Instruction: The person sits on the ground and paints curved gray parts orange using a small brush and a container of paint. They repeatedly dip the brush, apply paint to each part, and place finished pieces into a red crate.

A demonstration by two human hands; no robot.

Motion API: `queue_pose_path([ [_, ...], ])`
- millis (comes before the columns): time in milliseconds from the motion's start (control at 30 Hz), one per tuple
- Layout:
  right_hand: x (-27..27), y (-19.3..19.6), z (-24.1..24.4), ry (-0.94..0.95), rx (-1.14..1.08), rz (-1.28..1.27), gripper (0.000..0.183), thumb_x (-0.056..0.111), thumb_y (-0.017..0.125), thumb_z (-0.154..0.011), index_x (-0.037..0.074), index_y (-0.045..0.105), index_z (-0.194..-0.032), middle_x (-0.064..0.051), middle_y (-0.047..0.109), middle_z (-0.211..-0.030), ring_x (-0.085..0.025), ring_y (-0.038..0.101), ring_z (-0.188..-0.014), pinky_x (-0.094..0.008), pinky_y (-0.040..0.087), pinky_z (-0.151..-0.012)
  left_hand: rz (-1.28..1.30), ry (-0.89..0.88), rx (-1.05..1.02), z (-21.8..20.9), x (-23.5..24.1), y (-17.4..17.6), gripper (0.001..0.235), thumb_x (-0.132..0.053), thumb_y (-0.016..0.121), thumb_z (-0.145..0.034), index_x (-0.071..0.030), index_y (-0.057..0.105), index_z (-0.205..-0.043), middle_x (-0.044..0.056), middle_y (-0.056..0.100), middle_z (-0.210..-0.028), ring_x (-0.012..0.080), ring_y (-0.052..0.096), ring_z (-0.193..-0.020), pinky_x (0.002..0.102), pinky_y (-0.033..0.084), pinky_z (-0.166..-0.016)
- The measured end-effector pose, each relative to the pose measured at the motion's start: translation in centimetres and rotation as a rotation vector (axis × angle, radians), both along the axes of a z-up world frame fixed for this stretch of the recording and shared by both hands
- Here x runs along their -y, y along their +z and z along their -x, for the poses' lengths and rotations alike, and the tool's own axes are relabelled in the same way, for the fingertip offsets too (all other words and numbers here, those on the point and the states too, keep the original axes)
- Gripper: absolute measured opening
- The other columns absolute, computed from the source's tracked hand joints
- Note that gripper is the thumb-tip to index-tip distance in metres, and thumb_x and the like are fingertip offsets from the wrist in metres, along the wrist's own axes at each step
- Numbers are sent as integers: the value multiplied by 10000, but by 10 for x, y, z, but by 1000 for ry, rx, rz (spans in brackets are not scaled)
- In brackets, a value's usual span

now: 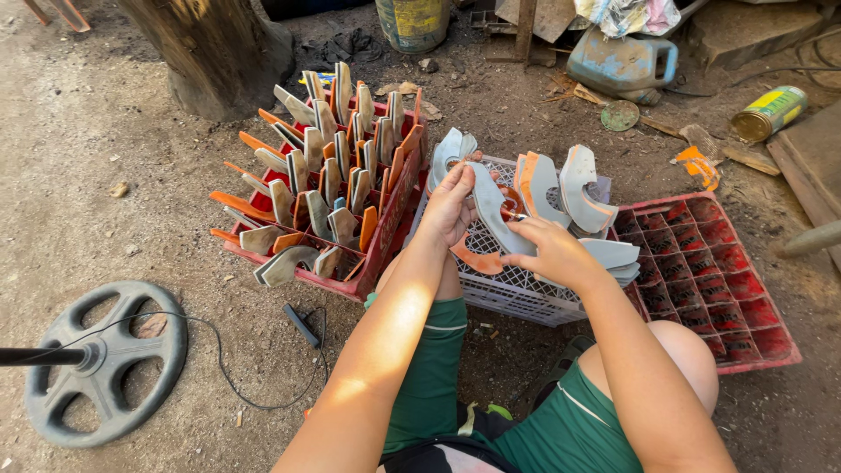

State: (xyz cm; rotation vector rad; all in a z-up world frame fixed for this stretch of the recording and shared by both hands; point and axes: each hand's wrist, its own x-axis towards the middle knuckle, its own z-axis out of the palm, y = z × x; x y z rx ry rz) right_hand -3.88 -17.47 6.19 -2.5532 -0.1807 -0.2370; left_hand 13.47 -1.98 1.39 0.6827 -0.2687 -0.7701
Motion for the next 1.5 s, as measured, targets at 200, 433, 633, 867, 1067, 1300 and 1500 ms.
queue_pose_path([
  [200, -2, -14, -6, -93, 106, -121, 604, 339, 825, -811, -29, 670, -1264, -189, 704, -1219, -323, 662, -1138, -394, 513, -960, 99, -6, -51, 4, 2, 4, 592, -469, 541, -963, -318, 349, -1502, 181, 626, -1362, 348, 610, -1241, 499, 565, -974],
  [433, -1, -27, -15, -272, 35, -520, 567, 255, 798, -863, -23, 640, -1331, -117, 722, -1161, -178, 698, -1003, -332, 565, -857, -314, -327, 170, 7, 12, -24, 554, -403, 640, -985, -32, 595, -1393, 139, 669, -1295, 252, 644, -1141, 390, 553, -875],
  [633, -11, -34, -19, -278, 41, -598, 556, 215, 804, -869, -31, 635, -1339, -95, 741, -1138, -142, 706, -994, -306, 570, -849, -299, -228, 261, 10, 23, -39, 464, -275, 724, -962, -13, 636, -1335, 32, 725, -1127, 116, 674, -983, 274, 540, -825],
  [867, -18, -51, -18, -361, 71, -338, 692, 264, 875, -776, 1, 653, -1376, -178, 716, -1290, -251, 677, -1168, -379, 499, -1011, -333, -153, 318, 11, 14, -24, 366, -244, 713, -981, -31, 718, -1278, 39, 744, -1064, 114, 669, -912, 271, 541, -783],
  [1067, 21, -56, -21, -397, 74, -554, 839, 474, 696, -940, 28, 369, -1572, -192, 532, -1515, -276, 513, -1391, -424, 425, -1079, -496, 12, 603, 8, 5, -9, 402, -282, 786, -884, -39, 729, -1200, 62, 782, -1008, 124, 724, -896, 316, 590, -784],
  [1300, 22, -57, -26, -239, 250, -1459, 660, 534, 460, -1026, 72, 393, -1492, -158, 563, -1429, -297, 580, -1302, -451, 509, -1039, -813, -6, 1341, 49, 12, -6, 505, -491, 829, -793, -123, 757, -1130, 95, 767, -978, 247, 750, -910, 421, 591, -862],
  [1500, 28, -62, -33, -427, 271, -1604, 493, 537, 433, -1099, 49, 500, -1121, -180, 690, -1021, -348, 722, -1043, -518, 579, -949, -870, 81, 1565, 70, 21, 0, 489, -541, 799, -741, -162, 760, -1046, 70, 761, -1045, 270, 670, -1141, 573, 363, -1120],
])
